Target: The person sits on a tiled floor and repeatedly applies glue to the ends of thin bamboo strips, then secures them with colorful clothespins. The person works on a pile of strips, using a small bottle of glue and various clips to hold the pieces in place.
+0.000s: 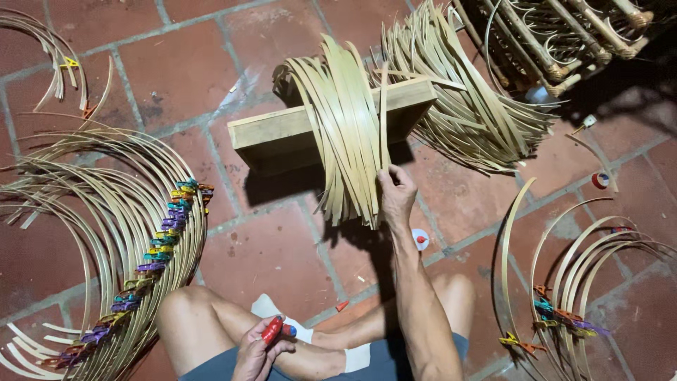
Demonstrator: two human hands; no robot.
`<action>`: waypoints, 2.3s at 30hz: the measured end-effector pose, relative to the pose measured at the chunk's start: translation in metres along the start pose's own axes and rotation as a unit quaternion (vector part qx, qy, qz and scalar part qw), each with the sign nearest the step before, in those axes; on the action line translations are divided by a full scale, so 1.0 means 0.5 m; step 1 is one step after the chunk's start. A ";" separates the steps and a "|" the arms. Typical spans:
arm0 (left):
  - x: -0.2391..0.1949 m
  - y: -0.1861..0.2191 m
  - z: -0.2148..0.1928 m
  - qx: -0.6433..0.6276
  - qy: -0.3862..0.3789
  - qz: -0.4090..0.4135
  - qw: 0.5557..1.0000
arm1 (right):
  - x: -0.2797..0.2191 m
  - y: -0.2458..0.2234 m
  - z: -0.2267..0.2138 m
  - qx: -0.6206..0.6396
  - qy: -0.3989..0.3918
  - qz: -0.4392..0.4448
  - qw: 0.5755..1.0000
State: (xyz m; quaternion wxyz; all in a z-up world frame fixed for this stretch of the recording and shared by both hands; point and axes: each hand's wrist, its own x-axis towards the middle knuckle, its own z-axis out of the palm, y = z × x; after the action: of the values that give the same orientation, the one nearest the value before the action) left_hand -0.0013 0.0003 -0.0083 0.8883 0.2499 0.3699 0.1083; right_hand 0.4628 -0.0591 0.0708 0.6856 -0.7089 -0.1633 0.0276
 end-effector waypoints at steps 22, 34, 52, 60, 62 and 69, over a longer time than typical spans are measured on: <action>-0.005 0.024 0.026 0.012 0.028 -0.012 0.999 | 0.037 -0.042 -0.048 0.151 0.020 0.092 0.984; 0.090 0.538 0.403 -0.035 -0.129 0.200 0.971 | -0.377 -0.200 -0.141 -0.028 -0.200 0.095 0.975; -0.246 0.560 0.414 0.125 -0.077 0.358 0.922 | -0.288 -0.380 0.014 0.290 -0.278 0.038 0.915; -0.330 0.281 0.414 0.072 -0.072 0.297 0.949 | -0.218 -0.554 0.122 0.296 -0.313 0.082 0.899; -0.339 0.269 0.415 0.078 -0.080 0.287 0.951 | -0.247 -0.559 0.165 0.294 -0.310 0.103 0.898; -0.348 0.259 0.392 0.116 -0.058 0.250 0.959 | -0.278 -0.560 0.221 0.346 -0.265 0.162 0.885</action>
State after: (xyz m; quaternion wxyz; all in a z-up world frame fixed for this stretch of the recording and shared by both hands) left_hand 0.0146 -0.0264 0.2824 0.8177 0.4415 0.2532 0.2690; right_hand 0.2480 0.0117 0.3131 0.8046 -0.4091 -0.2023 0.3798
